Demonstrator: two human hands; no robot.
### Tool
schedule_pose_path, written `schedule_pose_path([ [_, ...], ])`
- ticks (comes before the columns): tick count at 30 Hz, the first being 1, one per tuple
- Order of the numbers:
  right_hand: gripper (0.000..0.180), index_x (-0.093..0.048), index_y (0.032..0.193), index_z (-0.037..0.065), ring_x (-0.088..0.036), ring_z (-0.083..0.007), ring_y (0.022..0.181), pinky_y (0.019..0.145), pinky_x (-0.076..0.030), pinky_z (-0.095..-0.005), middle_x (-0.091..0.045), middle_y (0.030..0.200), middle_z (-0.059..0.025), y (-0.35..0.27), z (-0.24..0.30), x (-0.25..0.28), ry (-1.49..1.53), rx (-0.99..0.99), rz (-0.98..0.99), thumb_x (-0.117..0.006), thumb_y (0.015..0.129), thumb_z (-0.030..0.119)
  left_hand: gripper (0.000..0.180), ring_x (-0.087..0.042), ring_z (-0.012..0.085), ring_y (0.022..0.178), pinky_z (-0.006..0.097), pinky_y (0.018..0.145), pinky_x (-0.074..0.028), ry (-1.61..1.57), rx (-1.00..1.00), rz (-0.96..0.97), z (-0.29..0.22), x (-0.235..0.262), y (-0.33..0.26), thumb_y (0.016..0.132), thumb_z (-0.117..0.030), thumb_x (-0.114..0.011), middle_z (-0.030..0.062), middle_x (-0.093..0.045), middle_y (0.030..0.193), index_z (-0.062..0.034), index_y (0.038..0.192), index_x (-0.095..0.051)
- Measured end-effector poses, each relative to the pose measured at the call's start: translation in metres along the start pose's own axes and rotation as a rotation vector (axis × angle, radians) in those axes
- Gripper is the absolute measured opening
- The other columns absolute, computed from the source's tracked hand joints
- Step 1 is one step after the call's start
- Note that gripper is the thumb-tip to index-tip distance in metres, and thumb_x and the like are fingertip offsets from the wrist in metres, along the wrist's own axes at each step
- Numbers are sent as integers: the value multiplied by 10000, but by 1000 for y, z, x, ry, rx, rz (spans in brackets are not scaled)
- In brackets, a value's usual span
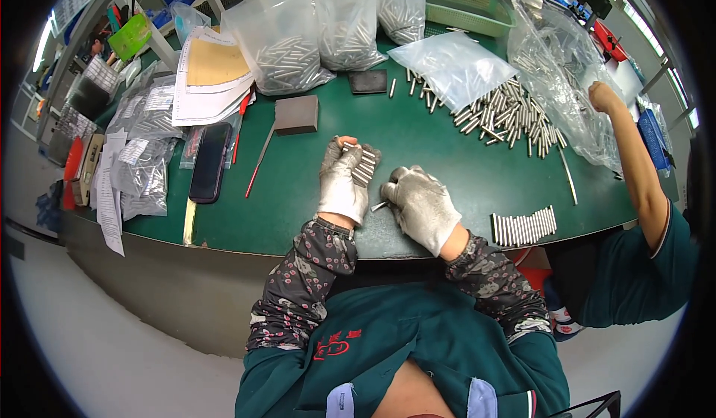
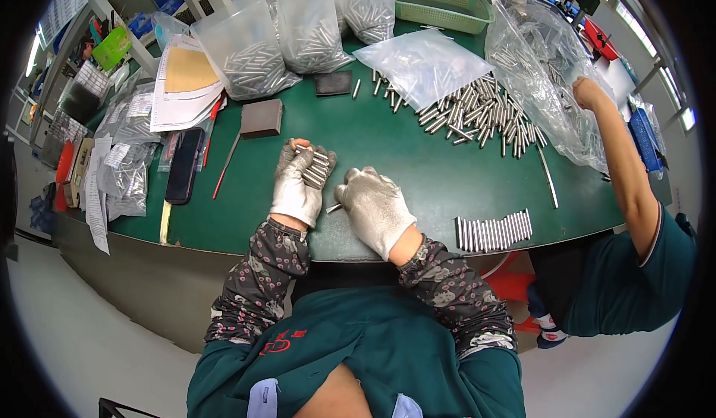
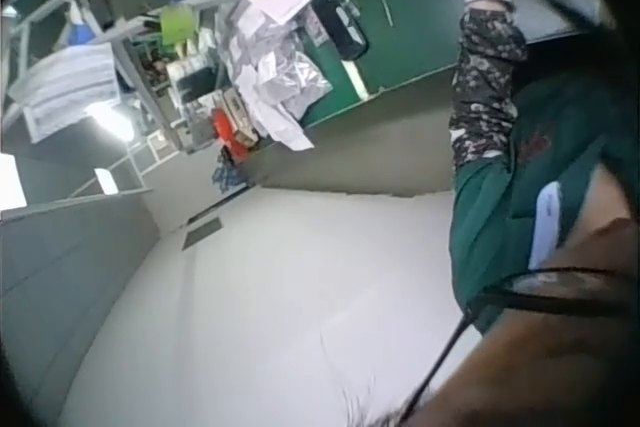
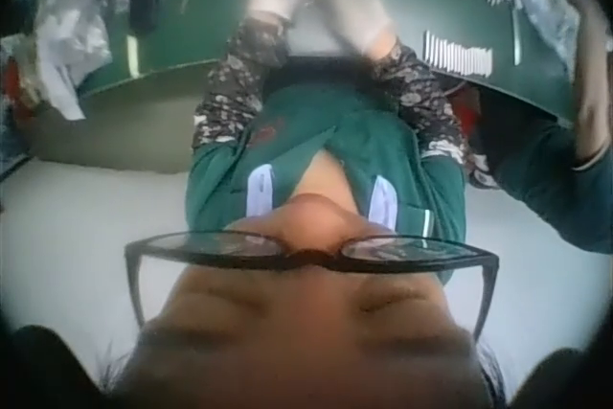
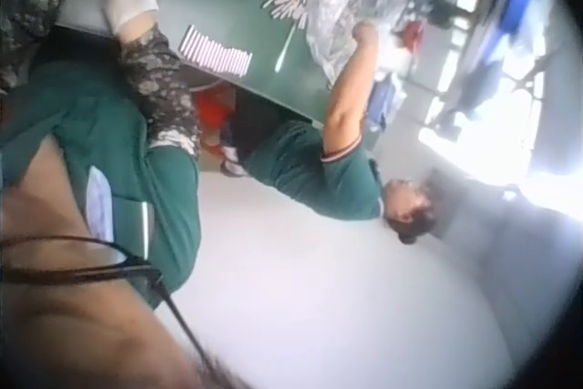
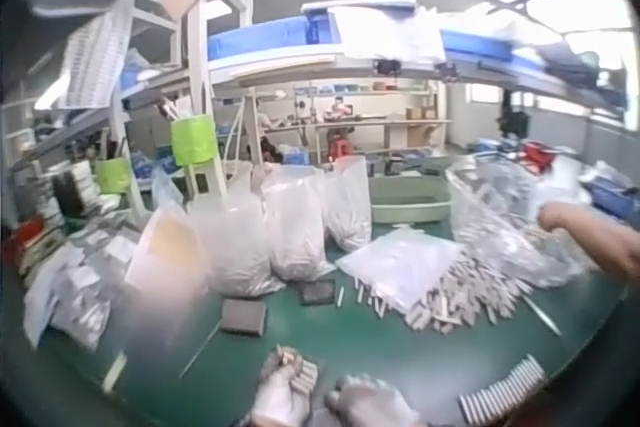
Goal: Sorting small metal pins on a workbench and placing them into plastic bags for packaging.
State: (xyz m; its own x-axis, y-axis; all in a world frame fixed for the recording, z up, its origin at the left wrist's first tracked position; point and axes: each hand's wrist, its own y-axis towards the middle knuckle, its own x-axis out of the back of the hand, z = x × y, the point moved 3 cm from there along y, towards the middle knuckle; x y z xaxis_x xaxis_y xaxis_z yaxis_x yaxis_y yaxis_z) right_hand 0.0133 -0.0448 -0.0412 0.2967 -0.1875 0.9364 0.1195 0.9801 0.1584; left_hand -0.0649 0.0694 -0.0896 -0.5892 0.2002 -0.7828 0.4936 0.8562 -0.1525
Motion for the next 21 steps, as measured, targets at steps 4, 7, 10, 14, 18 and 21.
schedule_pose_path([
  [4, 157, -648, 916, 70, -599, -309, 912, 757, -508, -410, -615, 901, -118, -3, -25, -11, 150, -73, -147, -596, 771, 40, 153, -628, 184, 798, 348, 764, -571, 26, 25, 57, 4, -1, -1, 884, 54, -547, 46, -577, 848, -69, 969, -583],
  [7, 90, -605, 876, 21, -591, -297, 737, 677, -474, -365, -604, 809, -135, 2, -34, 1, 477, -179, -597, -623, 791, 0, 157, -633, 171, 815, 328, 755, -570, 43, 80, 137, 10, 1, -5, 878, 52, -561, 41, -591, 867, -71, 972, -587],
  [10, 108, -605, 885, 20, -598, -299, 757, 682, -479, -363, -605, 812, -135, 13, -17, 1, 478, -129, -680, -619, 784, -14, 164, -638, 147, 840, 275, 734, -555, -34, 144, 155, 18, -4, -15, 874, 45, -576, 36, -619, 911, -67, 992, -596],
  [14, 143, -624, 906, 23, -606, -297, 774, 687, -485, -356, -607, 829, -133, 14, -13, -1, 441, -168, -632, -621, 772, -26, 156, -621, 127, 838, 240, 749, -530, -16, 171, 175, 18, -6, -16, 889, 30, -568, 27, -620, 918, -58, 1015, -599],
  [18, 148, -638, 921, 18, -606, -293, 771, 675, -487, -353, -605, 831, -142, 16, -14, 4, 338, -96, -607, -622, 775, -6, 131, -612, 142, 809, 262, 754, -533, -47, 200, 174, 23, -3, -9, 900, 23, -561, 27, -609, 904, -60, 992, -604],
  [21, 268, -598, 1036, -6, -603, -175, 767, 653, -505, -297, -625, 898, -87, 14, -27, -20, 892, -371, -607, -576, 918, 233, 123, -617, 141, 816, 274, 756, -539, -106, -3, 136, 17, -15, -10, 890, 10, -599, 7, -612, 884, -85, 967, -589],
])
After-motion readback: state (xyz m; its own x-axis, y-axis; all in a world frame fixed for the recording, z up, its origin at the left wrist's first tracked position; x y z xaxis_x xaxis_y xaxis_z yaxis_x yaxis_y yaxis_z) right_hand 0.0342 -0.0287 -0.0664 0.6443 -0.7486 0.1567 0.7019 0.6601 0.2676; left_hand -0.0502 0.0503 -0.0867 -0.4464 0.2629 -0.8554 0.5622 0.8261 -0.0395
